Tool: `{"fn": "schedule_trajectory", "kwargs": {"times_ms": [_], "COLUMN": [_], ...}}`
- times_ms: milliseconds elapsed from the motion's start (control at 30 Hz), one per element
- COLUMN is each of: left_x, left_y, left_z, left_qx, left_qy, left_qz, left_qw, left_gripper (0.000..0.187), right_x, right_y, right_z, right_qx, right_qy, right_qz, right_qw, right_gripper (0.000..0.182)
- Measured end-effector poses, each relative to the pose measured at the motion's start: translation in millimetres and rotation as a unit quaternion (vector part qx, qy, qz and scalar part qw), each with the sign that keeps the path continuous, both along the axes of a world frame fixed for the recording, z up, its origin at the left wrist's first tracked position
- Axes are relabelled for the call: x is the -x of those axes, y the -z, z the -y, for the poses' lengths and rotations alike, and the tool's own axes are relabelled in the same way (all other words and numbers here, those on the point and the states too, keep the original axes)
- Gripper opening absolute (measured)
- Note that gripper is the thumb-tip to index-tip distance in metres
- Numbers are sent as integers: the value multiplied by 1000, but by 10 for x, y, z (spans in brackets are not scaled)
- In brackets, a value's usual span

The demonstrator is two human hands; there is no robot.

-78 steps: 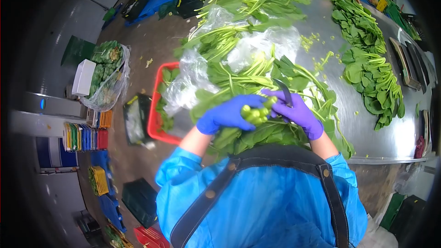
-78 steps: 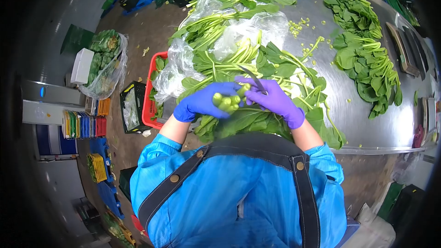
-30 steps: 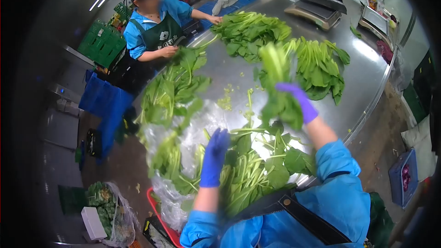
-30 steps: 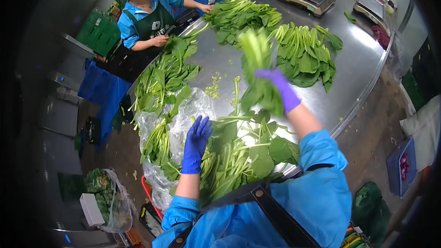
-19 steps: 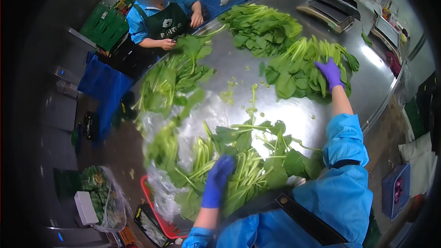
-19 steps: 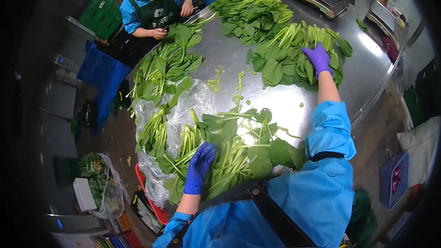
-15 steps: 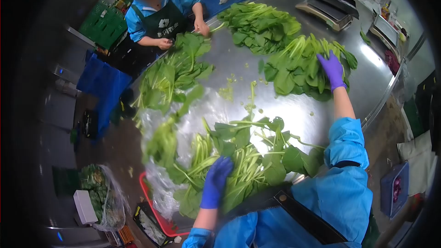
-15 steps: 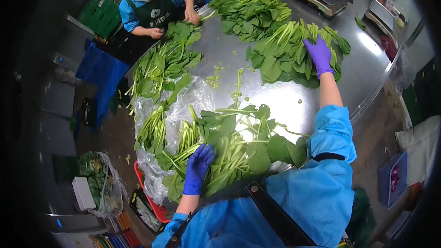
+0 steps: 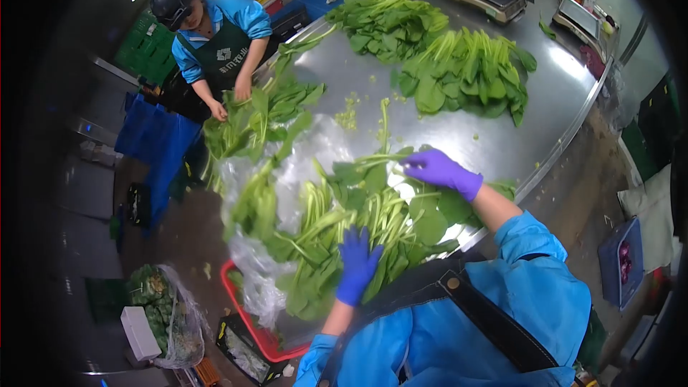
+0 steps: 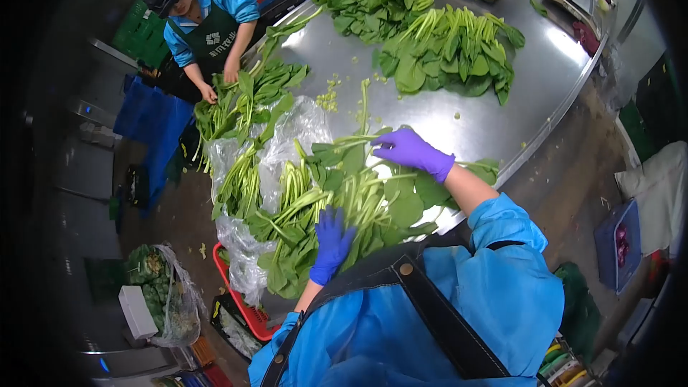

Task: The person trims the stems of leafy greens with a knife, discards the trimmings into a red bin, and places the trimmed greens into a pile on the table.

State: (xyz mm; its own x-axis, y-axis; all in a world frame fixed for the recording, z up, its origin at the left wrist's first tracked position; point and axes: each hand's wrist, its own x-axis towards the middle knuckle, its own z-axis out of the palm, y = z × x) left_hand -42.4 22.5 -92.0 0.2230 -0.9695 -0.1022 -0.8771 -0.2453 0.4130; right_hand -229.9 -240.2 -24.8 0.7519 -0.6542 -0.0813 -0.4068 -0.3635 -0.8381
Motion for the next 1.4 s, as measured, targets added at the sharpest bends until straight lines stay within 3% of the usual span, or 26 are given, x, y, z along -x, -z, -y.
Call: {"fn": "schedule_trajectory", "kwargs": {"times_ms": [67,133,200,267,367,400,467,500,567,667,733,767,833,967,1067,1200,1300,1400], "left_x": [64,108,120,124,27,-63,-224,-300,-493,-802,-957,-969,-951,-739,-572,-520,-473,-462], "left_y": [-11,40,29,-8,-184,-279,-438,-428,-442,-192,-145,-111,-120,-110,-35,-70,-334,-971], "left_z": [-153,-299,-350,-428,-416,-368,-229,-160,68,408,532,542,572,482,477,310,-65,-372], "left_qx": [-21,59,34,-7,-20,-14,-22,53,83,186,109,110,168,192,139,180,199,241], "left_qy": [8,51,54,123,97,83,12,-23,-90,-157,-76,-81,12,54,19,23,-160,-217], "left_qz": [-9,-130,-134,-225,-290,-281,-375,-346,-255,-192,71,70,86,93,144,138,-189,-410], "left_qw": [1000,988,989,967,952,956,927,936,959,951,989,988,982,975,980,974,948,853], "left_gripper": [65,66,68,71,68,68,58,50,44,32,29,29,32,42,44,40,27,22], "right_x": [-105,-146,-229,-236,-223,-213,-186,-149,-112,-101,-124,-137,-170,-224,-276,-259,-174,-70], "right_y": [277,142,209,180,51,94,118,90,91,136,146,181,230,194,326,198,265,435], "right_z": [-288,-515,-670,-715,-742,-720,-708,-729,-783,-807,-816,-811,-813,-818,-806,-814,-739,-648], "right_qx": [-21,-46,9,-50,-181,-159,-131,-150,-171,-181,-203,-201,-198,-211,-185,-196,-216,-229], "right_qy": [-23,-51,-77,-56,-13,-9,-3,7,19,22,26,22,23,10,-18,-26,-21,-15], "right_qz": [61,-8,-11,10,74,66,69,41,8,0,-6,-8,22,1,43,2,5,4], "right_qw": [998,998,997,997,981,985,989,988,985,983,979,979,980,977,982,980,976,973], "right_gripper": [38,37,37,37,34,34,34,34,34,33,34,34,34,34,33,33,33,33]}}
